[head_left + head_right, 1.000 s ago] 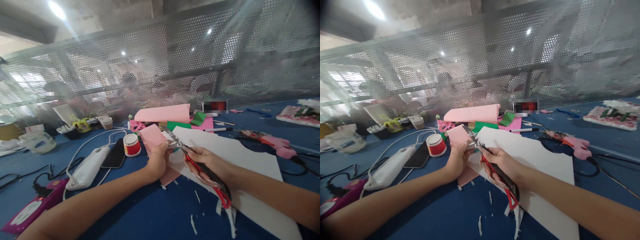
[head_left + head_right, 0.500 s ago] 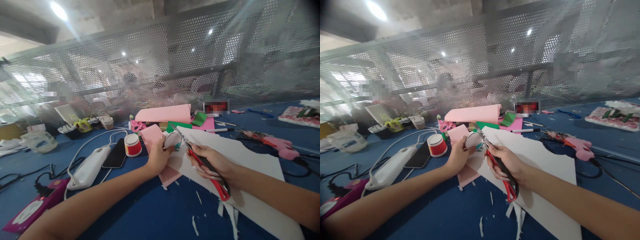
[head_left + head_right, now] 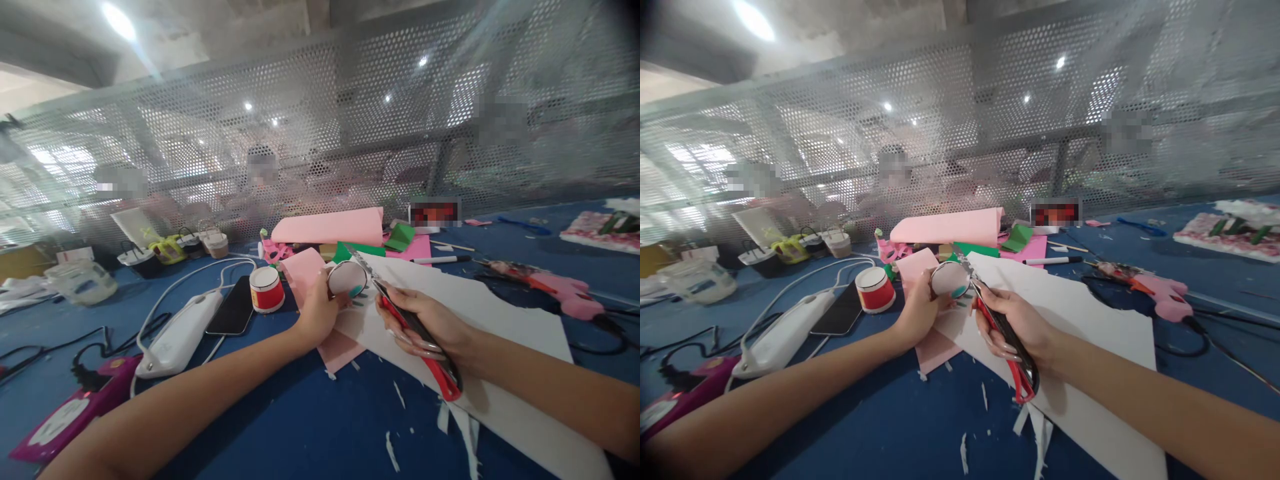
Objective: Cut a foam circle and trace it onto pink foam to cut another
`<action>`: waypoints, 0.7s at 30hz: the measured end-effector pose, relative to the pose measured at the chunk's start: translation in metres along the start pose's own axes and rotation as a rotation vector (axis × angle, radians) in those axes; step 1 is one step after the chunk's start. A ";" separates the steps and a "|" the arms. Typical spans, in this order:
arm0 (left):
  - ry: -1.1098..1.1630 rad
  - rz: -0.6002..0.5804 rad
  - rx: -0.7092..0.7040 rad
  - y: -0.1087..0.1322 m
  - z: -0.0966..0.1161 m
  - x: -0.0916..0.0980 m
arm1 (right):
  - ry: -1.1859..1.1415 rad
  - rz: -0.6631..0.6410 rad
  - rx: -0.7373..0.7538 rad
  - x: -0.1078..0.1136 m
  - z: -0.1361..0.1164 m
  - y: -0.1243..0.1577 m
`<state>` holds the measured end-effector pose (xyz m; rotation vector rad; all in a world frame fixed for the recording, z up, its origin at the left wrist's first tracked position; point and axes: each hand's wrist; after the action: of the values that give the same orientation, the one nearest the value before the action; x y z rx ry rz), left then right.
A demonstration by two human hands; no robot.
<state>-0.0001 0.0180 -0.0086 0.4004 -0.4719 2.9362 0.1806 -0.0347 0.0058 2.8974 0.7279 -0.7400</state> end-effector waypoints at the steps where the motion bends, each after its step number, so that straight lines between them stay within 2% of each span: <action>1: 0.005 -0.008 0.011 0.000 -0.001 0.000 | 0.004 0.000 -0.001 0.000 0.000 0.000; 9: 0.046 -0.028 -0.044 -0.001 -0.003 0.000 | 0.011 -0.006 -0.012 0.000 0.000 0.000; 16: -0.063 0.063 -0.033 0.003 0.003 0.002 | 0.011 -0.030 -0.043 0.001 0.001 0.001; 21: -0.072 0.042 -0.046 0.004 0.006 0.003 | 0.020 -0.061 -0.052 0.001 -0.001 0.003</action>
<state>-0.0024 0.0127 -0.0038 0.4974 -0.5628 2.9535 0.1832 -0.0366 0.0065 2.8517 0.8279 -0.6880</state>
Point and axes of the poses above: each hand's wrist, its own y-axis away from the middle knuckle, its own x-axis out of the back of the hand, z = x × y, and after that the axes turned 4 degrees about x, right-handed
